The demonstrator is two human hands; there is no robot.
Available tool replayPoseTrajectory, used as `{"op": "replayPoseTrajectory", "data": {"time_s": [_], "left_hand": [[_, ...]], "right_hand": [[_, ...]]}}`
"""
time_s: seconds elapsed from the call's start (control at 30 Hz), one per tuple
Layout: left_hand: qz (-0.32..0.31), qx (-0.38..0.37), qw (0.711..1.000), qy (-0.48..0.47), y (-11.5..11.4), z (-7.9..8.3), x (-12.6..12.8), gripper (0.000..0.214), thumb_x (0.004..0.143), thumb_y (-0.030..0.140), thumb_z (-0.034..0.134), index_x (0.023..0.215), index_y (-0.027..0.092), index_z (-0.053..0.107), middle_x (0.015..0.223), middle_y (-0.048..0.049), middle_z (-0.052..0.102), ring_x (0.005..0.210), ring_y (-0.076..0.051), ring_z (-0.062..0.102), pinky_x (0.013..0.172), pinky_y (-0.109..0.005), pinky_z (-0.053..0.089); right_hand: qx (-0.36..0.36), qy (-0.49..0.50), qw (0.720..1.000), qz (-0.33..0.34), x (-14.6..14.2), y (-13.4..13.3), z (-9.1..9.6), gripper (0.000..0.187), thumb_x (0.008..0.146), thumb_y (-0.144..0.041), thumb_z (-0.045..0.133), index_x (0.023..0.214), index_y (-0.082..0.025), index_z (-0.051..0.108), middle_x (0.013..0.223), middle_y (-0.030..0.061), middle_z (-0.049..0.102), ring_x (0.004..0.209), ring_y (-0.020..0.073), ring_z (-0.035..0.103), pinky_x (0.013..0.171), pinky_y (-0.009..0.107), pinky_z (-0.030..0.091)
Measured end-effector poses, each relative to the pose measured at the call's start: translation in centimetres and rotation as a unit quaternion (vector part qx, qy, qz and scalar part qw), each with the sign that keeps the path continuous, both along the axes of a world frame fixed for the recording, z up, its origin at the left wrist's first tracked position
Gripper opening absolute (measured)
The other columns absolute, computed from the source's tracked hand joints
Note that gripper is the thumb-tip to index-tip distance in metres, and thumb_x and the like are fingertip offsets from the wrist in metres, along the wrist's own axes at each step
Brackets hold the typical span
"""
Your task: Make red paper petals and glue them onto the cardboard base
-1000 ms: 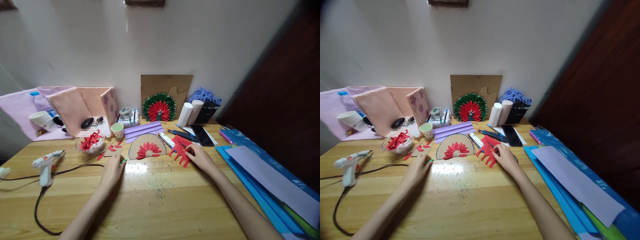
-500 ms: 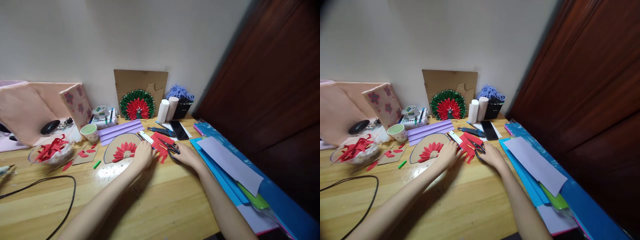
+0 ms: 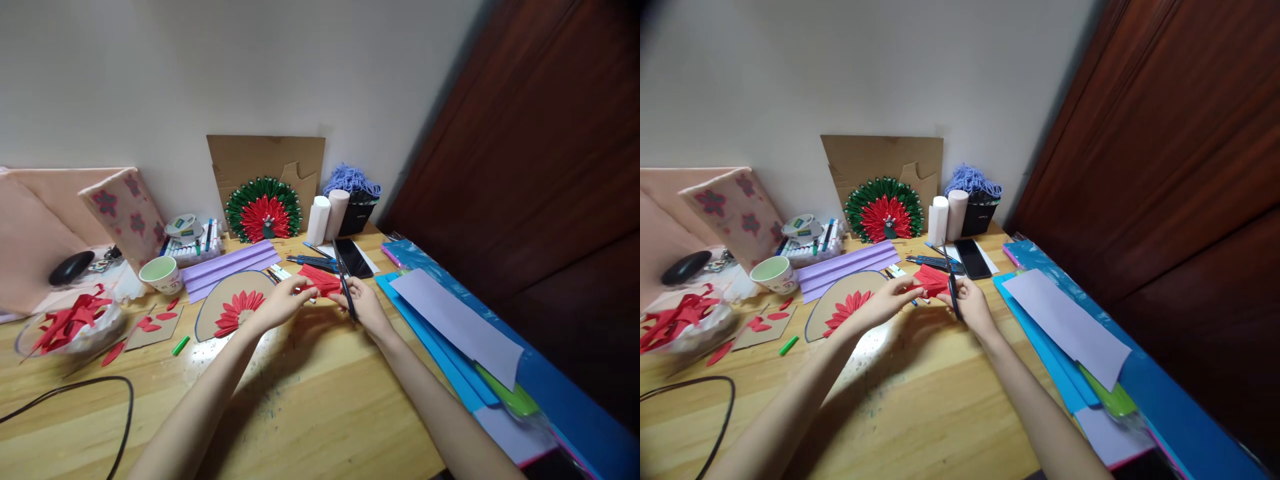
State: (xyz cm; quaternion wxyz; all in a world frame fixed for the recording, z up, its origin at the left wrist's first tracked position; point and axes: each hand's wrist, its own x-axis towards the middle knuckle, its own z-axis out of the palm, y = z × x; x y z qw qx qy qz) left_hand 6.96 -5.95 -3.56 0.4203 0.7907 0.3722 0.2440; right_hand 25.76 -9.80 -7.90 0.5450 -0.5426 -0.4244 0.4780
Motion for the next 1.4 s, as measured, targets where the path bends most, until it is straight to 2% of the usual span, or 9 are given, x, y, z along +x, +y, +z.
{"op": "replayPoseTrajectory", "data": {"time_s": [0.1, 0.27, 0.4, 0.63, 0.77, 0.87, 1.13, 1.3, 1.4], "left_hand": [[-0.029, -0.090, 0.991, -0.097, -0.2, 0.5, 0.0, 0.027, 0.086, 0.037, 0.049, 0.081, 0.015, 0.063, 0.083, -0.0049, 0.065, 0.082, -0.017, 0.059, 0.078, -0.030, 0.044], [0.118, -0.165, 0.951, -0.235, -1.5, -1.6, 2.3, 0.039, 0.066, 0.032, 0.075, 0.095, 0.015, 0.055, 0.098, -0.0083, 0.063, 0.086, -0.018, 0.061, 0.075, -0.031, 0.048], [0.189, -0.238, 0.914, -0.267, -2.6, -3.3, 3.9, 0.048, 0.049, 0.020, 0.083, 0.089, 0.013, 0.057, 0.080, -0.0063, 0.066, 0.073, -0.017, 0.062, 0.072, -0.030, 0.048], [0.154, -0.233, 0.912, -0.300, -1.9, -2.5, 2.8, 0.023, 0.064, 0.031, 0.074, 0.057, 0.013, 0.059, 0.062, 0.0008, 0.057, 0.067, -0.013, 0.054, 0.072, -0.025, 0.044], [0.154, -0.284, 0.885, -0.336, -2.6, -2.4, 3.4, 0.027, 0.073, 0.039, 0.067, 0.080, 0.014, 0.062, 0.082, -0.0040, 0.063, 0.077, -0.015, 0.059, 0.074, -0.029, 0.048], [0.168, -0.296, 0.871, -0.355, -3.2, -2.8, 4.2, 0.042, 0.063, 0.034, 0.077, 0.096, 0.014, 0.061, 0.095, -0.0079, 0.066, 0.084, -0.017, 0.062, 0.079, -0.030, 0.048], [0.194, -0.264, 0.905, -0.272, -2.0, -2.5, 3.0, 0.032, 0.067, 0.039, 0.073, 0.083, 0.012, 0.068, 0.084, -0.0067, 0.071, 0.074, -0.016, 0.062, 0.070, -0.026, 0.045], [0.066, -0.274, 0.945, -0.167, -0.9, -0.9, 0.5, 0.029, 0.066, 0.034, 0.073, 0.086, 0.014, 0.070, 0.089, -0.0070, 0.072, 0.079, -0.018, 0.063, 0.075, -0.029, 0.047], [0.042, -0.263, 0.955, -0.128, -0.5, -0.6, -0.5, 0.025, 0.065, 0.034, 0.075, 0.078, 0.014, 0.069, 0.082, -0.0052, 0.070, 0.075, -0.017, 0.062, 0.071, -0.028, 0.047]], "right_hand": [[0.000, 0.046, 0.999, 0.012, -0.7, -0.4, 0.2, 0.049, 0.041, -0.033, 0.087, 0.067, -0.018, 0.048, 0.060, -0.0067, 0.056, 0.040, 0.0055, 0.050, 0.039, 0.018, 0.042], [0.055, 0.125, 0.990, -0.040, -1.3, -0.8, 0.3, 0.040, 0.051, -0.030, 0.084, 0.062, -0.018, 0.047, 0.055, -0.0071, 0.055, 0.048, 0.0095, 0.060, 0.046, 0.017, 0.048], [0.031, 0.166, 0.982, -0.079, -1.3, -0.8, 0.0, 0.040, 0.050, -0.030, 0.085, 0.068, -0.017, 0.051, 0.056, -0.0040, 0.062, 0.054, 0.0142, 0.067, 0.051, 0.020, 0.053], [0.019, 0.176, 0.975, -0.132, -1.0, -0.6, -0.9, 0.041, 0.050, -0.027, 0.085, 0.075, -0.016, 0.055, 0.055, -0.0036, 0.064, 0.050, 0.0129, 0.066, 0.048, 0.017, 0.052], [0.024, 0.207, 0.967, -0.143, -1.7, -0.9, -0.9, 0.042, 0.049, -0.026, 0.086, 0.075, -0.017, 0.055, 0.059, -0.0046, 0.064, 0.054, 0.0129, 0.067, 0.052, 0.018, 0.053], [0.023, 0.205, 0.970, -0.130, -2.5, -1.4, -0.8, 0.041, 0.050, -0.027, 0.085, 0.074, -0.017, 0.054, 0.057, -0.0057, 0.062, 0.051, 0.0118, 0.064, 0.050, 0.019, 0.051], [0.039, 0.126, 0.985, -0.112, -2.6, -1.8, -0.2, 0.035, 0.058, -0.033, 0.081, 0.075, -0.017, 0.055, 0.061, -0.0039, 0.061, 0.051, 0.0095, 0.060, 0.054, 0.020, 0.049], [-0.014, 0.127, 0.990, -0.066, -1.0, -1.4, 0.9, 0.041, 0.047, -0.029, 0.085, 0.071, -0.017, 0.055, 0.061, -0.0060, 0.059, 0.048, 0.0064, 0.054, 0.048, 0.018, 0.045], [-0.032, 0.128, 0.991, -0.032, -0.8, -1.3, 1.0, 0.043, 0.042, -0.023, 0.086, 0.072, -0.017, 0.055, 0.061, -0.0061, 0.059, 0.047, 0.0064, 0.053, 0.046, 0.018, 0.044]]}}
